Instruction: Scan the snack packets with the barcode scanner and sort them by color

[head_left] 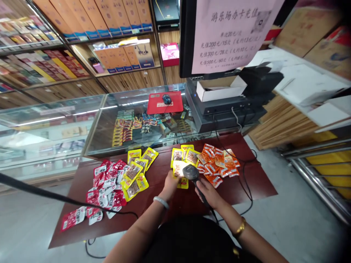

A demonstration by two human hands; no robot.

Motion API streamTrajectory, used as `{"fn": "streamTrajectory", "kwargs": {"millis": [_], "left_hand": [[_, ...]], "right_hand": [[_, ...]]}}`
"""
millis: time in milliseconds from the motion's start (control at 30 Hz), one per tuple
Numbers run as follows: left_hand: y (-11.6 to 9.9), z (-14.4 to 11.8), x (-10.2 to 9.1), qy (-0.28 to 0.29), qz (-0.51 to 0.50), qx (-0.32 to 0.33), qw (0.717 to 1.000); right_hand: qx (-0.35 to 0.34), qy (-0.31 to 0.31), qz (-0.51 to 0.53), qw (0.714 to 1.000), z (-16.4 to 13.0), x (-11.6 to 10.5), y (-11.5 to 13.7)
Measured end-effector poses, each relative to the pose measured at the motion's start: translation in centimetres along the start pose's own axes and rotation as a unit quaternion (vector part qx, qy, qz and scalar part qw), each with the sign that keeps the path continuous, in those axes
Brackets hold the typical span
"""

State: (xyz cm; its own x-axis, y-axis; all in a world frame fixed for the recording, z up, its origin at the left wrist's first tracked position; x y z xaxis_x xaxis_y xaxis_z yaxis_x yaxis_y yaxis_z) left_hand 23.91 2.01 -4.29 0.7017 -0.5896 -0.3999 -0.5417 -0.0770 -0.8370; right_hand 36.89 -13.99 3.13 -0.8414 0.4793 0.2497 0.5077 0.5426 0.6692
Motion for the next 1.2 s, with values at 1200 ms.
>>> {"fn": "streamTrajectory", "kwargs": {"millis": [1200], "left_hand": [[7.3,-2.7,-14.0,-0.254,0.322,-0.181,0.894]], "right_hand": [[0.037,0.021,-0.063,0.997,0.8,2.1,-1.5]]}}
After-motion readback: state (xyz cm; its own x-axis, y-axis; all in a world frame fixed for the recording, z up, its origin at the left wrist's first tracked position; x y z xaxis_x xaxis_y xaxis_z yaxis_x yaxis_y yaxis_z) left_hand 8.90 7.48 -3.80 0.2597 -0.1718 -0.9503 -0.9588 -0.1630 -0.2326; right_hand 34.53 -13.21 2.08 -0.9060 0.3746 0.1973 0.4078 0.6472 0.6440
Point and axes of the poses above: each hand's wrist, its own z-axis towards the middle knuckle, its own x-axis out of the palm, y = z × x, the point moved 2 cm from there along z, towards the middle knuckle, and after that the axes turned 11 degrees about x, right-handed, at the moved point
